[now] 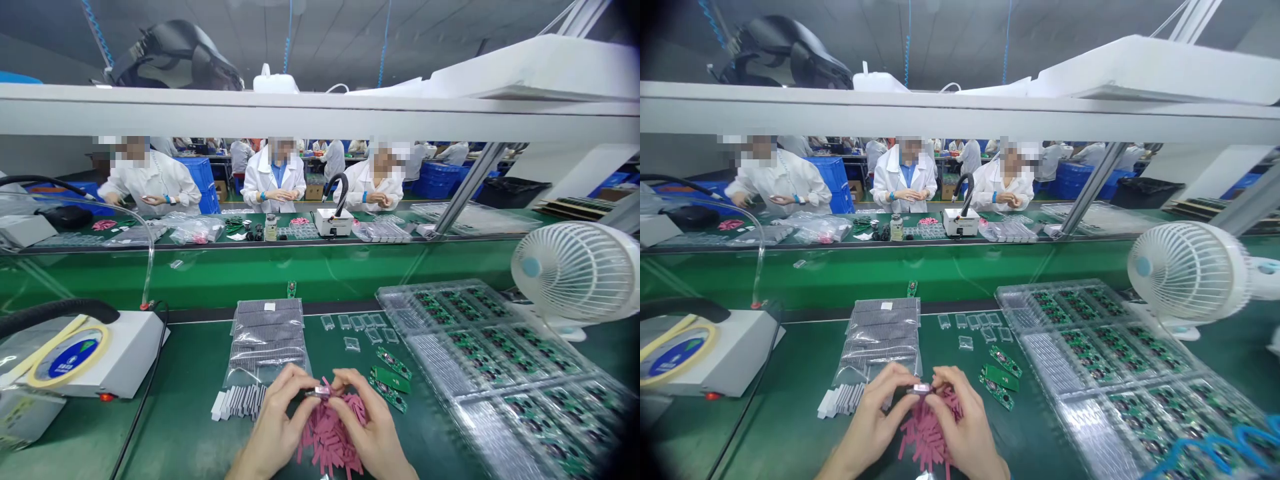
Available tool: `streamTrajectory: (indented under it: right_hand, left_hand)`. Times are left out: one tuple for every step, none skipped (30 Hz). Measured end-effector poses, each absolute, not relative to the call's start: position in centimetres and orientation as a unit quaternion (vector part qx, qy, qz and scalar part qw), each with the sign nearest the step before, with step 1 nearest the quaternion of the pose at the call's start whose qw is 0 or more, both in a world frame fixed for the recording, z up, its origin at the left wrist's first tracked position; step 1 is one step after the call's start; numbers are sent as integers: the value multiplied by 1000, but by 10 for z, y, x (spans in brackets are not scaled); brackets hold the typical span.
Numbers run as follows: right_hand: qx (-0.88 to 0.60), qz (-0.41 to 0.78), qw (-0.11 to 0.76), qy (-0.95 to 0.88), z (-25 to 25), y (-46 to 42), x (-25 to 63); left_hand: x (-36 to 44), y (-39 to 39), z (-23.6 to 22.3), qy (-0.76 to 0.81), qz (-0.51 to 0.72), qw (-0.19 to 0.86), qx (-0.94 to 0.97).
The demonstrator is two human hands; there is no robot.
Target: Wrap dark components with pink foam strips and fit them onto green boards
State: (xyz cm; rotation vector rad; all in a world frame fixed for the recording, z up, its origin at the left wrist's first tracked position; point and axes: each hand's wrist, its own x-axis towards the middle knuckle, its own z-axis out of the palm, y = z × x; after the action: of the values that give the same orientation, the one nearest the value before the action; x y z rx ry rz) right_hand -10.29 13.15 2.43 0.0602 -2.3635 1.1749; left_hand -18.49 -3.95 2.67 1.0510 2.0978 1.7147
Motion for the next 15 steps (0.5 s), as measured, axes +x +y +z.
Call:
streamTrajectory:
  right_hand:
    - [7,429,264,-864,20,136,-103]
    - [-17,426,280,-860,14,140,-103]
    - [-52,424,294,-855,8,144,-103]
    - [-92,420,307,-849,0,149,-102]
    - [-128,416,318,-842,-8,153,-102]
    - [-151,412,328,-837,-15,157,-101]
    - [-159,408,337,-834,-22,161,-100]
    - [-157,404,344,-833,-27,165,-100]
    - [-154,399,349,-834,-31,168,-99]
    - [-150,396,347,-837,-33,170,-99]
    - [-141,394,339,-843,-34,172,-99]
    - [-132,392,330,-849,-33,172,-100]
    - [-120,389,323,-854,-32,172,-100]
    - [-107,384,324,-858,-31,172,-101]
    - [-101,377,333,-858,-29,171,-102]
  left_hand:
    - [-190,-42,32,734,576,107,345]
    - [-197,-45,38,753,561,92,331]
    - [-207,-47,43,772,543,78,319]
    - [-220,-48,47,791,525,65,307]
    - [-237,-48,49,809,501,57,302]
    - [-256,-47,51,823,482,57,297]
    - [-278,-45,51,833,467,55,291]
    - [-302,-42,49,843,451,54,287]
    - [-327,-39,47,857,430,52,280]
    - [-352,-34,44,871,408,49,269]
    - [-376,-30,41,887,383,44,255]
    - [-398,-25,37,902,355,35,241]
    - [-416,-21,34,916,329,23,228]
    - [-431,-16,31,927,306,13,218]
    - [-442,-12,28,934,288,5,211]
